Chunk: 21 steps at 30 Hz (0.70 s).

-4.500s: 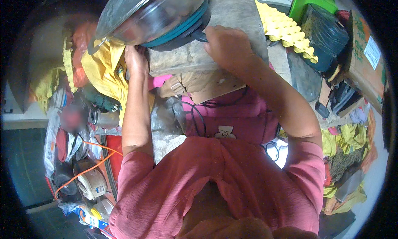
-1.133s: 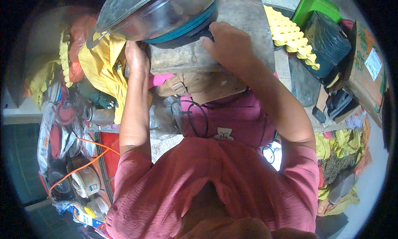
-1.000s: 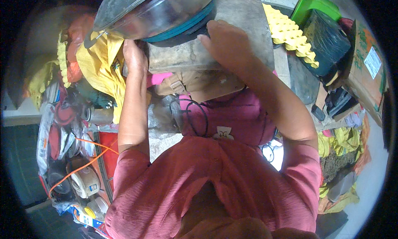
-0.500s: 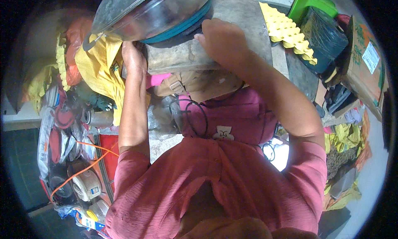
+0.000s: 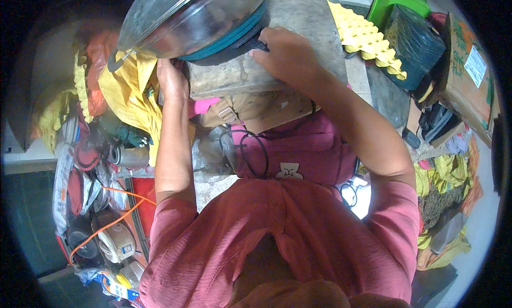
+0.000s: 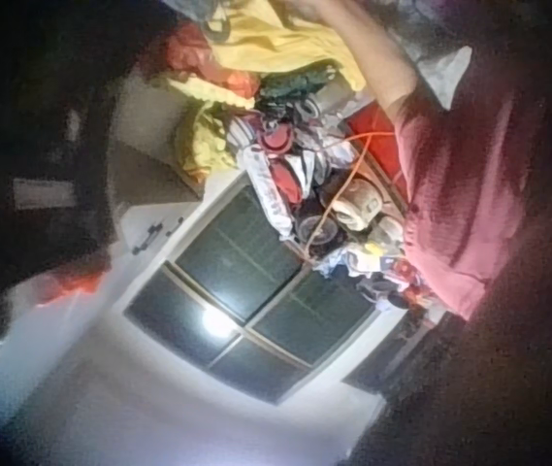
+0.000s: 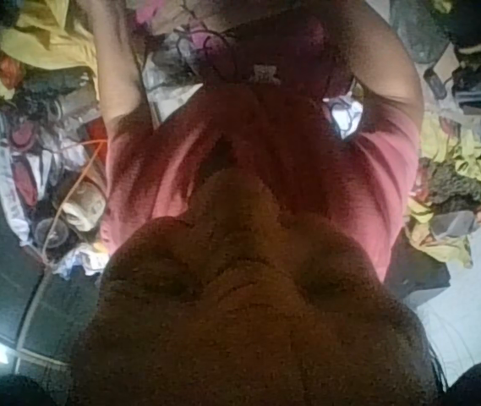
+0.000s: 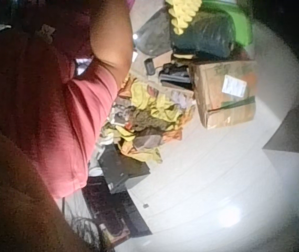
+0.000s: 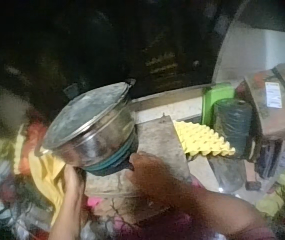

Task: The person works on a small black electronic device, repeatedly inserting and removing a black cable connector from a port on the device. They also handle a metal pot and a blue circular object resting on a wooden block.

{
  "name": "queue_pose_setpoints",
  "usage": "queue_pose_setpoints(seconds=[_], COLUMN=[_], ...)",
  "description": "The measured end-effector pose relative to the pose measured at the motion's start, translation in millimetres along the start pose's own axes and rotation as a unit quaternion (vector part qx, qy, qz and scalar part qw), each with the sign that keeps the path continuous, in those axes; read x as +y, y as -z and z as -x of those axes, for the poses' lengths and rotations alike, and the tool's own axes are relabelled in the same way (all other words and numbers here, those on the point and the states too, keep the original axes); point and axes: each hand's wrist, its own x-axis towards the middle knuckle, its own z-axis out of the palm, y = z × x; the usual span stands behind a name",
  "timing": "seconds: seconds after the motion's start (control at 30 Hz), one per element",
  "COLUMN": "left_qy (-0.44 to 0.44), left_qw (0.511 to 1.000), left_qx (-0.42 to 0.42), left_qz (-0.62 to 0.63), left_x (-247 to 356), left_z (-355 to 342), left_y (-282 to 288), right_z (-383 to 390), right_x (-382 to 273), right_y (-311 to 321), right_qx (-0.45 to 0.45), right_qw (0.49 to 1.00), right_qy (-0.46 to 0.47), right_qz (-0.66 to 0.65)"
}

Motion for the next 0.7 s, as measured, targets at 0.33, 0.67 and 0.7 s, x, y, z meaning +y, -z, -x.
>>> queue_pose_setpoints(seconds=[0.33, 0.67, 0.7], left_qy=[-0.011, -0.016, -0.018], left_qw=[1.000, 0.999, 0.999], left_qx=[-0.007, -0.028, -0.026], left_qz=[0.003, 0.012, 0.004], left_x=[3.6, -2.7, -1.8], left_z=[4.0, -1.5, -1.4], left_y=[-3.2, 3.0, 1.5], right_z=[1.0, 1.1, 1.2], right_x=[-5.3, -13.6, -12.8], right_y=[-3.5, 2.6, 2.4], right_qx=[-0.010, -0.027, -0.019], right_qw=[0.999, 0.994, 0.995], right_qy=[0.008, 0.009, 0.011], right_qz=[0.049, 0.101, 0.093])
